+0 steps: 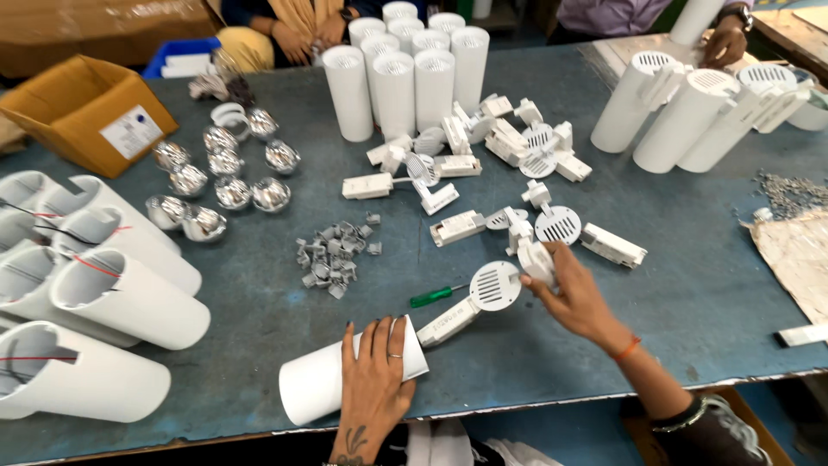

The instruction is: The person assembles cylindrical light fixtures by inserting internal components into white housings and securing them with a screwdriver. They handle multiple units sequentially, placing finished items aside on the table.

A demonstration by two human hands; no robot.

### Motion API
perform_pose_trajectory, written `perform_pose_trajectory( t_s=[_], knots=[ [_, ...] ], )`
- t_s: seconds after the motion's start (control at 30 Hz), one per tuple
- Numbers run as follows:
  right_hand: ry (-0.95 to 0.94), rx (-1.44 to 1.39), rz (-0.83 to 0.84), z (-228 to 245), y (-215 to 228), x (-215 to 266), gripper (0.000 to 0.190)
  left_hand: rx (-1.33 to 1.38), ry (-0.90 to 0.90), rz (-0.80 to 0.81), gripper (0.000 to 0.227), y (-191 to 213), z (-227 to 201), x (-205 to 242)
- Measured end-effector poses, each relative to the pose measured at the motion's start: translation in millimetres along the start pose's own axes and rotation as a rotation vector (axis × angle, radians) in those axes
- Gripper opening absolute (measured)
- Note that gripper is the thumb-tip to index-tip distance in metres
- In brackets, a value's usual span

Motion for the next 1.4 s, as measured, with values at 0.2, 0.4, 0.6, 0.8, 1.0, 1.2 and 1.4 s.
perform_pose_trajectory(
  t_s=[0.2,0.4,0.6,0.8,1.0,1.2,1.4],
  knots=[
    [0.571,-0.047,-0.148,117,57,-69,0.050,0.265,0.142,-0.483,0.090,18,-7,-2],
    [0.790,-0.144,-0.117,222,58,-105,0.053,0.560,0.361,-0.841,0.099,13,-23,-9],
    [0.859,-0.084,-0.035,272,34,-106,0.064,0.656,0.425,-0.840,0.108,8,-29,-11],
    [0.918,-0.057,-0.011,280,38,-108,0.063,0.901,0.150,-0.746,0.083,39,10,-5],
    [0.798,-0.053,0.087,284,50,-102,0.064,0.869,0.147,-0.398,0.050,84,33,-31],
    [0.755,-0.003,0.183,289,55,-98,0.050,0.704,0.017,-0.304,0.042,99,27,-37],
    [0.348,-0.125,0.442,284,40,-101,0.046,0.543,0.086,-0.284,0.043,91,30,-31]
  ],
)
Point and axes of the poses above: each hand's wrist, its own x-axis away from the middle knuckle, its own y-axis out of the back of the hand, z = x × y, the point moved 1 cm from there along -x, towards the middle knuckle, and after that the axes turned 4 degrees about -x, right-handed, at the moved point
